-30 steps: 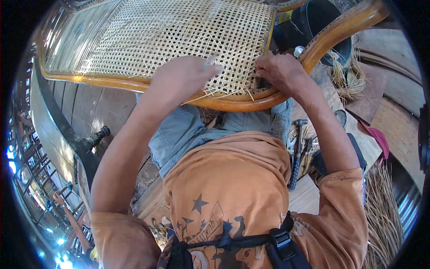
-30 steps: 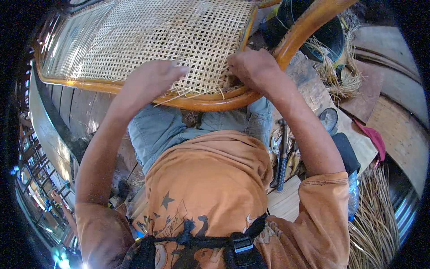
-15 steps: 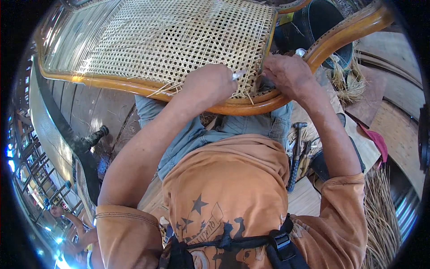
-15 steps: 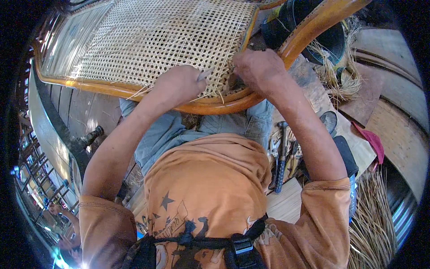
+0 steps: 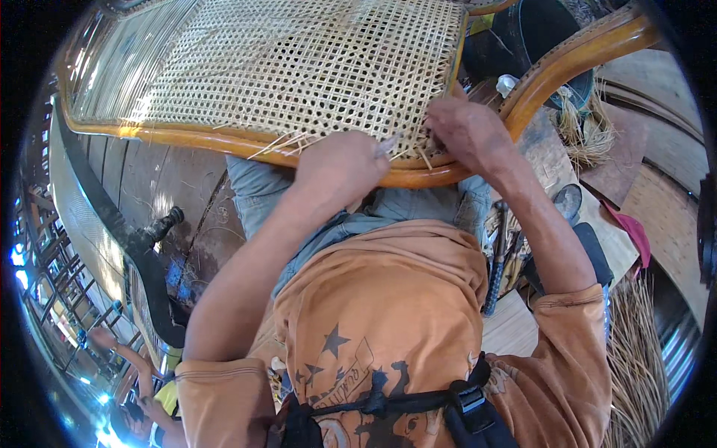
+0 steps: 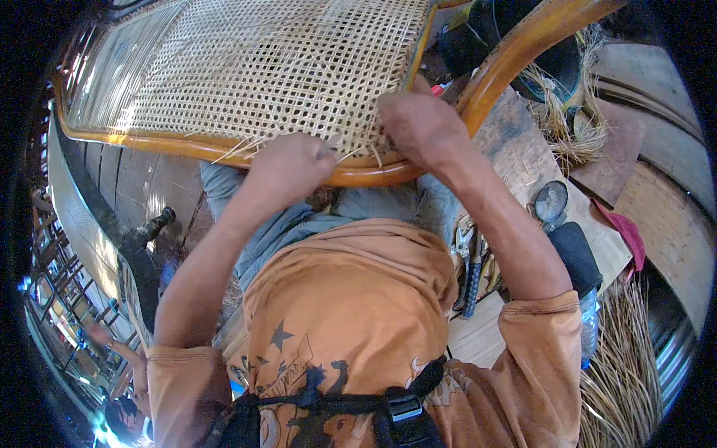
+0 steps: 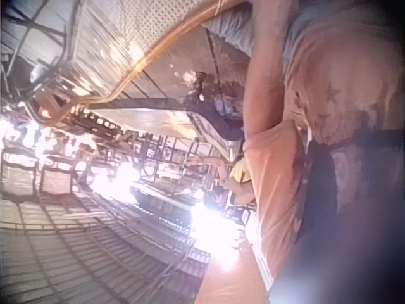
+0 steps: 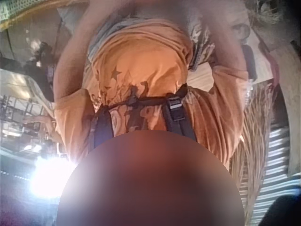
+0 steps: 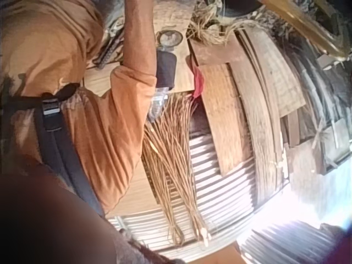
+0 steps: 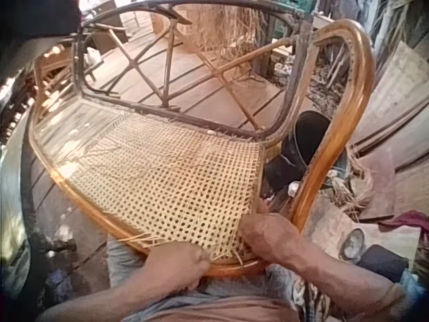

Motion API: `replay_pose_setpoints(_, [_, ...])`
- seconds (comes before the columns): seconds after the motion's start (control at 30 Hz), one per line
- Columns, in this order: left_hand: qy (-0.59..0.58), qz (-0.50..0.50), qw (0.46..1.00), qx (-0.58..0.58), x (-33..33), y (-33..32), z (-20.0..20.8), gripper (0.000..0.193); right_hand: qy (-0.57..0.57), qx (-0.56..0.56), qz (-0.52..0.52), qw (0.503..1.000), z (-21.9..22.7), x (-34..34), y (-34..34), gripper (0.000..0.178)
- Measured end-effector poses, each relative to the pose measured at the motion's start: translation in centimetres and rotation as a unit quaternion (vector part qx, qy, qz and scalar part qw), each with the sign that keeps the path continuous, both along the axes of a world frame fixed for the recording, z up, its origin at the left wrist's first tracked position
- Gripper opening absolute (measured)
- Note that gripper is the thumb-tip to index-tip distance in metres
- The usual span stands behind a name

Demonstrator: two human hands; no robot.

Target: Weaving and securing rattan mesh onto a wooden chair frame using strips of rattan and a small tool.

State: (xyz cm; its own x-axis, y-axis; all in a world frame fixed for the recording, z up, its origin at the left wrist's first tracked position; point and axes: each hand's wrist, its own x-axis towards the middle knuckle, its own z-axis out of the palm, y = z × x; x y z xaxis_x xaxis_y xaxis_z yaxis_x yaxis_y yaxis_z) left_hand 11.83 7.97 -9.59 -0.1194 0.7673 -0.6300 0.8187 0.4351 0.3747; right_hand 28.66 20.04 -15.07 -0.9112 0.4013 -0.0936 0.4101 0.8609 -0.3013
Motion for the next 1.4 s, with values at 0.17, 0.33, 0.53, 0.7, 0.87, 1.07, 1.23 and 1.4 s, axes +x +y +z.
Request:
replay_pose_setpoints(0.17, [-0.028, 0.04, 0.999, -0.019, -0.5, -0.4, 0.7, 0.03, 0.051, -0.027, -0.066, 0.996, 3.0, -0.4, 0.2, 0.006])
replay_pose_setpoints(0.33, [0.016, 0.009, 0.993, 0.119, -1.0, -1.4, 3.3, 0.023, 0.186, -0.206, -0.068, 0.958, 4.9, -2.5, -1.0, 0.019])
replay_pose_setpoints(0.53, [0.023, -0.007, 0.988, 0.154, -1.1, 0.0, 2.9, 0.024, 0.059, -0.358, -0.075, 0.929, 3.8, -2.2, -1.3, 0.02])
replay_pose_setpoints(0.7, [0.092, -0.111, 0.986, 0.088, -0.9, 1.9, 1.1, 0.028, 0.008, -0.211, -0.085, 0.974, 2.4, -1.1, -1.2, 0.02])
replay_pose_setpoints(0.87, [0.09, -0.191, 0.978, 0.004, -0.8, 4.3, 1.5, 0.02, -0.035, -0.231, -0.134, 0.963, 2.5, -0.8, -1.0, 0.02])
replay_pose_setpoints(1.07, [0.121, -0.26, 0.957, -0.048, 0.2, 6.2, 2.8, 0.021, -0.069, -0.256, -0.139, 0.954, 3.0, -1.1, -0.1, 0.023])
replay_pose_setpoints(1.23, [0.1, -0.267, 0.958, -0.03, 0.2, 6.2, 2.8, 0.021, -0.069, -0.377, -0.161, 0.91, 3.6, -1.4, 1.4, 0.024])
replay_pose_setpoints(1.4, [0.104, -0.252, 0.962, 0.017, -0.7, 4.3, 2.5, 0.021, 0.088, -0.496, -0.243, 0.829, 5.4, -0.2, 2.7, 0.024])
